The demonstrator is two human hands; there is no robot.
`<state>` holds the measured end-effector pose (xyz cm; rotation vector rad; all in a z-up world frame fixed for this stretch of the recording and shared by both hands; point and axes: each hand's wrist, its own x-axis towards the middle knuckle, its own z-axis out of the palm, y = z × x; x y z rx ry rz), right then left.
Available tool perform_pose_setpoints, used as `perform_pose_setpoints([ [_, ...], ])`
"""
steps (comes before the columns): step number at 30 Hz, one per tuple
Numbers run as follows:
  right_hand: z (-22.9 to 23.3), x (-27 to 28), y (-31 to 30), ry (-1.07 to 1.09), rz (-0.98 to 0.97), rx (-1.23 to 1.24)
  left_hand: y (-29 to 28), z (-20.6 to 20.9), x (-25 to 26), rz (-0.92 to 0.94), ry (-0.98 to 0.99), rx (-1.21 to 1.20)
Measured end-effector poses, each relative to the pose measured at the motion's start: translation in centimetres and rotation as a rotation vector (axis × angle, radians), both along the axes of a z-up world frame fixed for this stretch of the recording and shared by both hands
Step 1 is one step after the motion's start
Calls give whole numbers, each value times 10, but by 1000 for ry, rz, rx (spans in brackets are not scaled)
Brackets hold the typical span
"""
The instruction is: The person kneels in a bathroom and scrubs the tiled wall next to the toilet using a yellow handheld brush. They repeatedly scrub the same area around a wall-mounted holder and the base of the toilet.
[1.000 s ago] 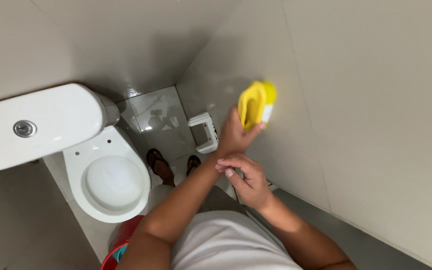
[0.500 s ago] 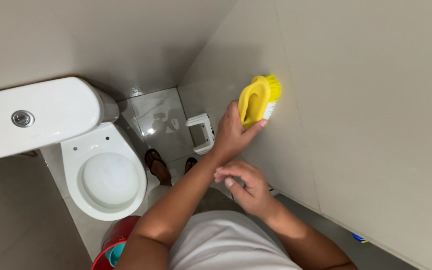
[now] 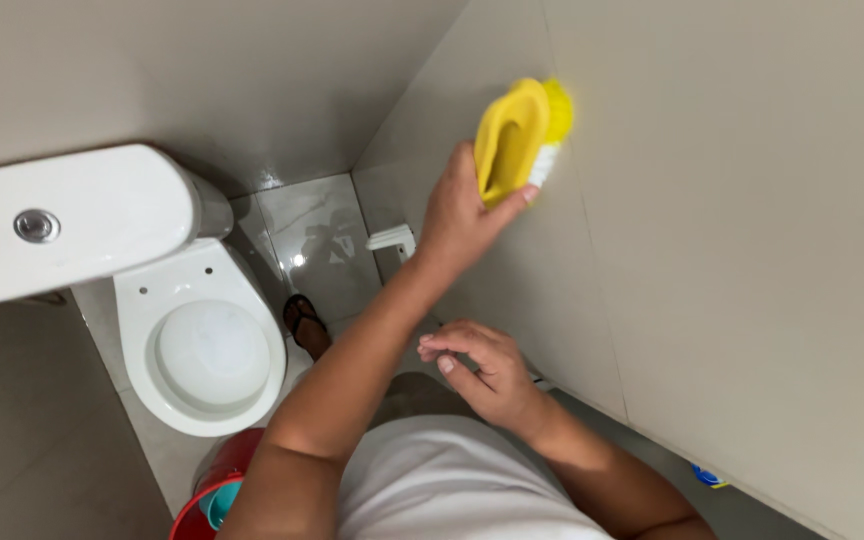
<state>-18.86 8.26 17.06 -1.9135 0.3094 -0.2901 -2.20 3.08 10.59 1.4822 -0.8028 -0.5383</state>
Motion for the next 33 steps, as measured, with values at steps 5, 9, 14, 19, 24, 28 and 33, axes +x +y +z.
perform_pose_setpoints([
  [5,5,0,-1,-5,45,-13,27,-2,-33,-72,-54,2],
  [9,9,-2,-1,-26,60,-38,48,-9,-59,-100,-101,-118],
  [14,9,-10,-1,-6,76,-42,48,-29,-64,-104,22,-5],
  [19,1,-17,-2,-12,54,-23,24,-54,-40,28,116,79],
  [24,-2,-22,0,-3,54,-39,32,-60,-52,36,158,25],
  [28,1,-26,2,20,76,-13,49,-54,-80,-29,110,71],
  [33,4,-27,2,-3,97,-24,53,-44,-82,-48,-19,13],
])
